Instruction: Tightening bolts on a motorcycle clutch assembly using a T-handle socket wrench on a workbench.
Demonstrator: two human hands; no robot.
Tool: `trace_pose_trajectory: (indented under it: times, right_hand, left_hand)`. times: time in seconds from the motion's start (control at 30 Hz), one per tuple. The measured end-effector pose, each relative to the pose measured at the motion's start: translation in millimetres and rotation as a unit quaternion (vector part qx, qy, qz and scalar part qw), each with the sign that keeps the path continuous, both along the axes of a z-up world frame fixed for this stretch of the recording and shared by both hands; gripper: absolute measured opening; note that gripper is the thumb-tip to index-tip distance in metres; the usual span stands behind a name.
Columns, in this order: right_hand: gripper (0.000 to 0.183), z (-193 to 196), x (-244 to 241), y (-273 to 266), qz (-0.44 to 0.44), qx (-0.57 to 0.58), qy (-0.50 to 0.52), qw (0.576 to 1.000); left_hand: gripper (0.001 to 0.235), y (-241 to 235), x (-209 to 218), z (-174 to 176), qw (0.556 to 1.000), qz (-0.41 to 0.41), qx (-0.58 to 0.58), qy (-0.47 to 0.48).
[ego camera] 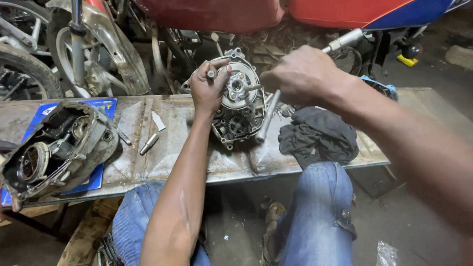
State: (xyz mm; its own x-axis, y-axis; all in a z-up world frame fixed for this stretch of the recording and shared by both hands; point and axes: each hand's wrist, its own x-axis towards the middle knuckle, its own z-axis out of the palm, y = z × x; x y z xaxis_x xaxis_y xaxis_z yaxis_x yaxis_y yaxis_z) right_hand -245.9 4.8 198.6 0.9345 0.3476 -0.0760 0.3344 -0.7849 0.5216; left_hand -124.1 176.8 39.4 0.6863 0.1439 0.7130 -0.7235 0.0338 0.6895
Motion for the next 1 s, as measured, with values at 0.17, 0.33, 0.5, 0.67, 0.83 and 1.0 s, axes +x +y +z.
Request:
trace_pose_trajectory:
  times: [0.17, 0.33, 0.5, 0.67, 0.83, 1.0]
  right_hand:
    - [0.037, 16, -6, 25, 0.033, -0.130, 0.037, 0.990]
    - [0.022, 13, 5, 27, 0.052, -0.056, -0.007, 0.997]
    - [0.019, 8, 11, 14, 0.068, 0.037, -0.057, 0.995]
    - [0.028, 24, 1, -6, 0.137, 0.291, -0.038, 0.946]
    - [0.014, -122, 93, -148, 0.154, 0.680, -0.335, 0.633]
    - [0.038, -194, 146, -93, -0.150, 0.565, -0.110, 0.804]
  left_hand:
    - [0.043, 3, -4, 6, 1.000, -0.011, 0.025, 0.016]
    - [0.037, 2, -39, 14, 0.935, 0.157, 0.272, -0.163]
    - [0.060, -13, -48, 38, 0.880, 0.082, 0.439, -0.161]
    - [0.023, -24, -23, 16, 0.905, 0.132, 0.367, -0.171]
    - [0.034, -28, -13, -4, 0.973, 0.108, 0.194, -0.060]
    - [0.041, -24, -10, -11, 0.988, 0.080, 0.131, -0.035]
